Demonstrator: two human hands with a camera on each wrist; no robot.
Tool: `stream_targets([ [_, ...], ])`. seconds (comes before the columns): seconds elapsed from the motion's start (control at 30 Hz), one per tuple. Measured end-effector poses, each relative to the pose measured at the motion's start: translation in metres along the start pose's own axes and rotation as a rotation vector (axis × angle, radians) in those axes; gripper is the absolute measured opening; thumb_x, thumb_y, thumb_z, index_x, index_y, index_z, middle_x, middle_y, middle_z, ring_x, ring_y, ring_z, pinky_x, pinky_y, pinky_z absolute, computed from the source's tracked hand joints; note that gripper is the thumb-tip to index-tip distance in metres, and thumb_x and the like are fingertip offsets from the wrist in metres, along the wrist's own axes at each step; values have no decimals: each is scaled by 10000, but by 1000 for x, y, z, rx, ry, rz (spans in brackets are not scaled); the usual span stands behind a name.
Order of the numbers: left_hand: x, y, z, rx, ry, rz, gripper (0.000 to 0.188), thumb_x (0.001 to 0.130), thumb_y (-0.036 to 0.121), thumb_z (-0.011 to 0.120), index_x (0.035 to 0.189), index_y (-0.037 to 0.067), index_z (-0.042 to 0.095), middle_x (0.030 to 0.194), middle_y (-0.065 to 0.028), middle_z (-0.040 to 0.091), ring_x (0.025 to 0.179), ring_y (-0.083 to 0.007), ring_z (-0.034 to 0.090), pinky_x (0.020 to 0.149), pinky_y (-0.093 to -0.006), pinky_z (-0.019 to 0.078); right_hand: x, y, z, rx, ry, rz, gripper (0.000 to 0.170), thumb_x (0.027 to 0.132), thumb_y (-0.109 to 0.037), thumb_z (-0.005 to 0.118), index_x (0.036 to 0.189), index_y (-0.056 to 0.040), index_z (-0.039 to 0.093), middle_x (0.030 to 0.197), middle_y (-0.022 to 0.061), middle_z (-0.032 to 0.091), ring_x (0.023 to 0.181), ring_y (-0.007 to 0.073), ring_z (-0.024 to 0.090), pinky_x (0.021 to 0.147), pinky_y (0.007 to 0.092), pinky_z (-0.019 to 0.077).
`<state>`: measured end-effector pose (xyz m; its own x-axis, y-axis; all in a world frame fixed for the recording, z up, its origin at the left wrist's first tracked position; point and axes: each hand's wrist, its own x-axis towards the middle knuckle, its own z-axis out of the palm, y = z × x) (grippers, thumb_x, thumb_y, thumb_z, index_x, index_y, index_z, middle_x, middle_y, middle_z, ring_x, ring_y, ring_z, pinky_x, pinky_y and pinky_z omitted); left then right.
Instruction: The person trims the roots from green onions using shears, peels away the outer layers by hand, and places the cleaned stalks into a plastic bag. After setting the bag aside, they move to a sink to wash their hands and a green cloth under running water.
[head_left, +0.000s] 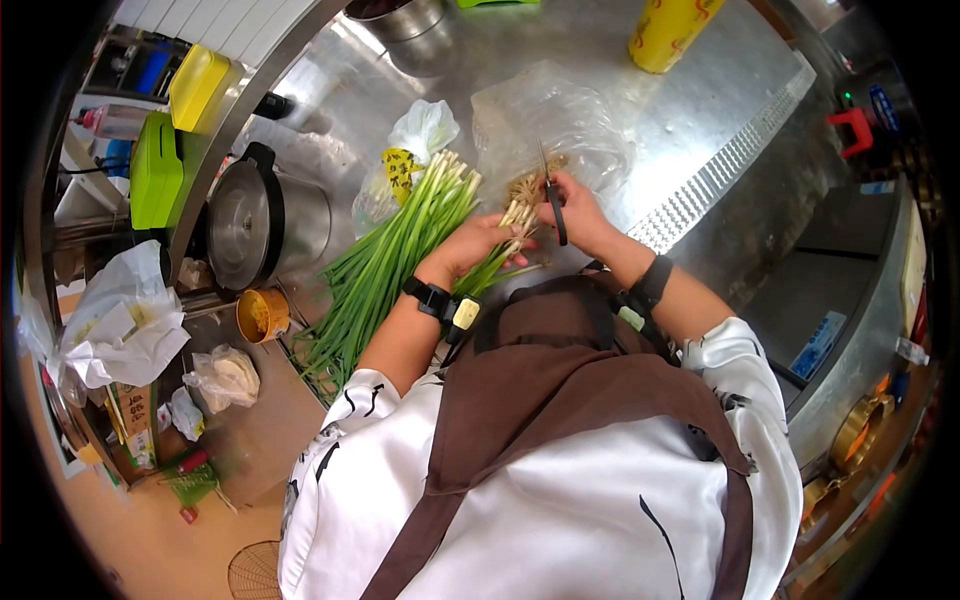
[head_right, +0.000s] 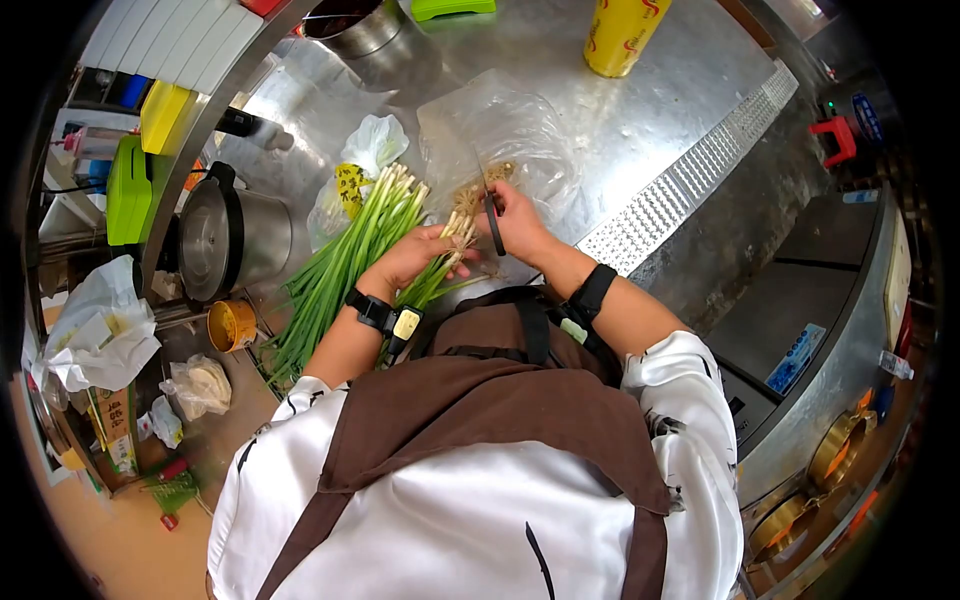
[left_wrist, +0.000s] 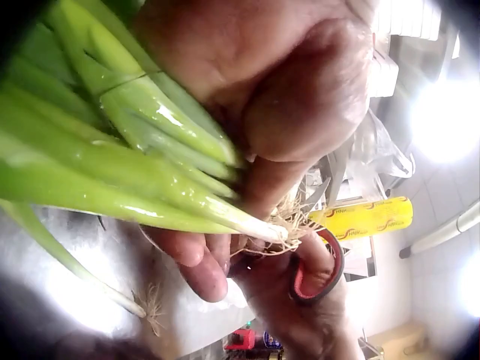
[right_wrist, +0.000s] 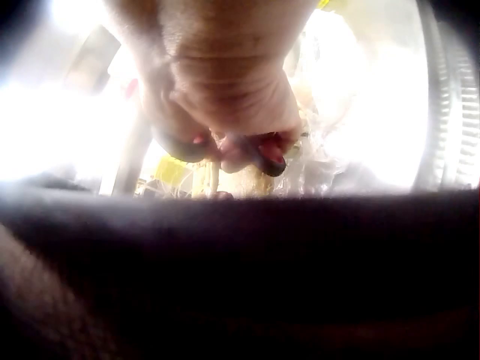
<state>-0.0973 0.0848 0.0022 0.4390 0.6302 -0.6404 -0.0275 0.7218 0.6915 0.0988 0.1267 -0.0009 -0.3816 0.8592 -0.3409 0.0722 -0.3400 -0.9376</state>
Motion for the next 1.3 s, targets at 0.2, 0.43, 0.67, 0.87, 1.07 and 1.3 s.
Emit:
stream_targets([
  [0.2, 3, 4, -1, 25, 12, -33, 241, 902, 163, 511, 1084, 7, 530, 960, -139, 659, 709, -180, 651, 588, -262, 517, 5, 7, -1, -5, 16, -43, 349, 712, -110, 669, 1025, -33, 535, 780, 16, 555, 704, 95, 513, 640, 243, 436],
  [0.43, 5, 2, 0, 23, 27, -54, 263, 897, 207, 548, 1060, 1, 567, 927, -141, 668, 686, -159, 641, 621, -268, 519, 7, 9, -1, -57, 14, -58, 376, 717, -119, 685, 1042, -22, 524, 775, 23, 552, 707, 100, 512, 648, 245, 438],
  [0.67, 7, -2, -2, 63, 25, 28, 293, 914, 260, 525, 1030, -2, 589, 765, -74, 628, 592, -113, 531, 563, -237, 444, 7, 11, -8, -53, -17, -76, 405, 732, -183, 708, 1057, -11, 538, 757, 20, 550, 691, 108, 511, 644, 251, 439],
  [0.87, 3, 9, -5, 108, 55, 62, 290, 916, 267, 516, 1038, 19, 607, 744, -46, 618, 570, -93, 503, 548, -234, 429, -25, -7, -41, -360, -258, 80, 419, 754, -306, 705, 1024, -2, 607, 747, 61, 596, 711, 132, 545, 668, 271, 447],
  [1.07, 17, 13, 3, 119, 18, 39, 306, 922, 257, 522, 1052, -8, 600, 731, -48, 605, 558, -108, 495, 534, -235, 417, -29, 7, -38, -445, -334, 86, 422, 745, -370, 698, 960, -13, 629, 714, 97, 600, 662, 169, 536, 632, 303, 435],
  [1.3, 21, 11, 7, 126, -43, 41, 299, 924, 268, 521, 1012, -5, 603, 690, -35, 564, 547, -104, 479, 512, -229, 401, -24, 3, -33, -354, -292, 150, 375, 744, -341, 708, 885, -2, 636, 626, 60, 553, 600, 136, 491, 570, 291, 402],
])
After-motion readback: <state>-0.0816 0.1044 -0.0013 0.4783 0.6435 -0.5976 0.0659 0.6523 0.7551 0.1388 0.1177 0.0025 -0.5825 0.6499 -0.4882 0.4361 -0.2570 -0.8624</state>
